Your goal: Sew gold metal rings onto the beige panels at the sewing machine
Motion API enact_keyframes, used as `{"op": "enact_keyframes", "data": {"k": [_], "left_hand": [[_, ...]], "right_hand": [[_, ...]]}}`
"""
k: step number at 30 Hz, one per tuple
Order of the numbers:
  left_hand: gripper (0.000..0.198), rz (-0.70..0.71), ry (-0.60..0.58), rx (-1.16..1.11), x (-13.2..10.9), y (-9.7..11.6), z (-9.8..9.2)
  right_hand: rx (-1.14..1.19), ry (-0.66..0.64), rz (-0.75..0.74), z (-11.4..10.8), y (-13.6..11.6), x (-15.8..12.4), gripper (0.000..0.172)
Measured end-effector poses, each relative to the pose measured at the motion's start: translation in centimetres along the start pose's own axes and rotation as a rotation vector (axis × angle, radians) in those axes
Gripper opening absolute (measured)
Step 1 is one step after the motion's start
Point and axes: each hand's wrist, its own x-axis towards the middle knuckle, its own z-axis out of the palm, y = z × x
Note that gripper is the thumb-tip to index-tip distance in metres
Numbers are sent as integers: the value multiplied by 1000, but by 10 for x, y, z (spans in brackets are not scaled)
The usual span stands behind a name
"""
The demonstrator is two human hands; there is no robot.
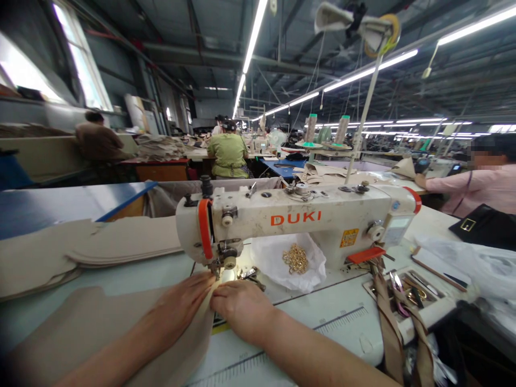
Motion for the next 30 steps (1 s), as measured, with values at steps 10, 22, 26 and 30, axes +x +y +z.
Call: {"op": "enact_keyframes", "data": {"k": [10,22,26,30], "left_hand": [[31,0,-10,-8,4,2,-5],[31,-28,5,-44,8,2,-6],[33,-26,-8,30,-14,6,-14],[33,-57,-18,27,-40,18,-29]], "right_hand": [[24,8,8,2,2,1,11],[71,65,5,4,5,0,14],[71,52,-53,10,-7,2,16],[65,71,-141,12,-25,2,20]]}}
